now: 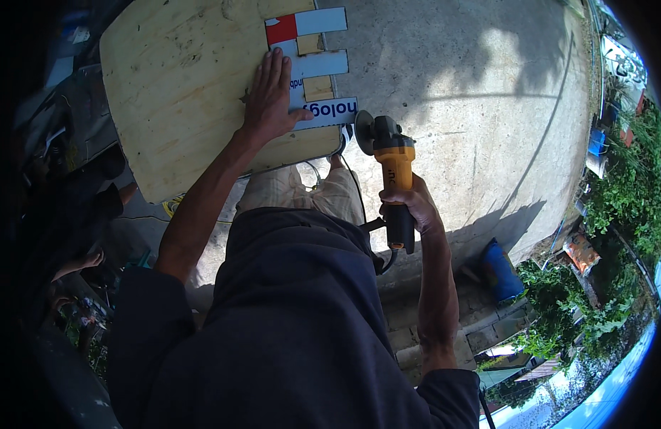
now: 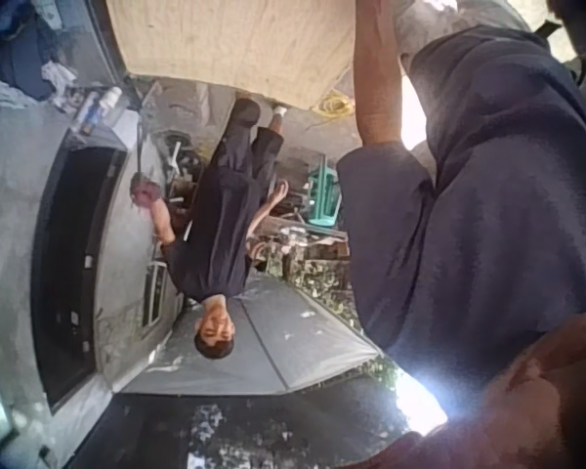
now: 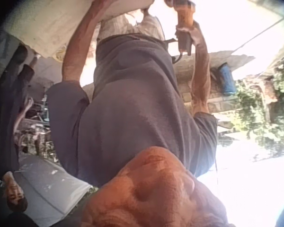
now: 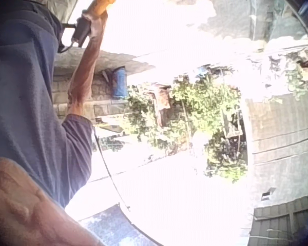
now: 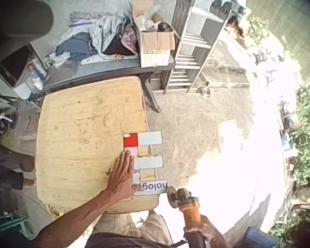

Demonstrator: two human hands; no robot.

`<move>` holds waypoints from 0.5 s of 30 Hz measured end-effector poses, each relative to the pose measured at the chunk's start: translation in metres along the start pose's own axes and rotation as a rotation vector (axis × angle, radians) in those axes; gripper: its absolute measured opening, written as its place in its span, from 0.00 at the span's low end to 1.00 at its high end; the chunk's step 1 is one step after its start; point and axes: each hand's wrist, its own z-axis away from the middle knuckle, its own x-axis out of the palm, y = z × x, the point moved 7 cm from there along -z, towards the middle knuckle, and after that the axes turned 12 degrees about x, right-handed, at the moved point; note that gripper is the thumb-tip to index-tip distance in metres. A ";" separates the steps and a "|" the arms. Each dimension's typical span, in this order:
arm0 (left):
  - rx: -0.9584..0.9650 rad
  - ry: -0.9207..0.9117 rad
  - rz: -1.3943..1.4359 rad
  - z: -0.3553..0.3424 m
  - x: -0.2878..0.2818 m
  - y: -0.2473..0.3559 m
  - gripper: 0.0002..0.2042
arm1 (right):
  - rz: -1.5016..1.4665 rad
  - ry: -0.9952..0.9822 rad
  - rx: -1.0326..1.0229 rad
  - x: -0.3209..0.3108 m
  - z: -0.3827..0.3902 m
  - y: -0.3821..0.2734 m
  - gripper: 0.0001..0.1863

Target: Cutting metal sign letters using an angle grinder.

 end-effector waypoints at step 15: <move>0.043 0.018 -0.038 0.002 -0.002 -0.001 0.62 | -0.065 -0.029 -0.017 -0.013 -0.009 -0.015 0.19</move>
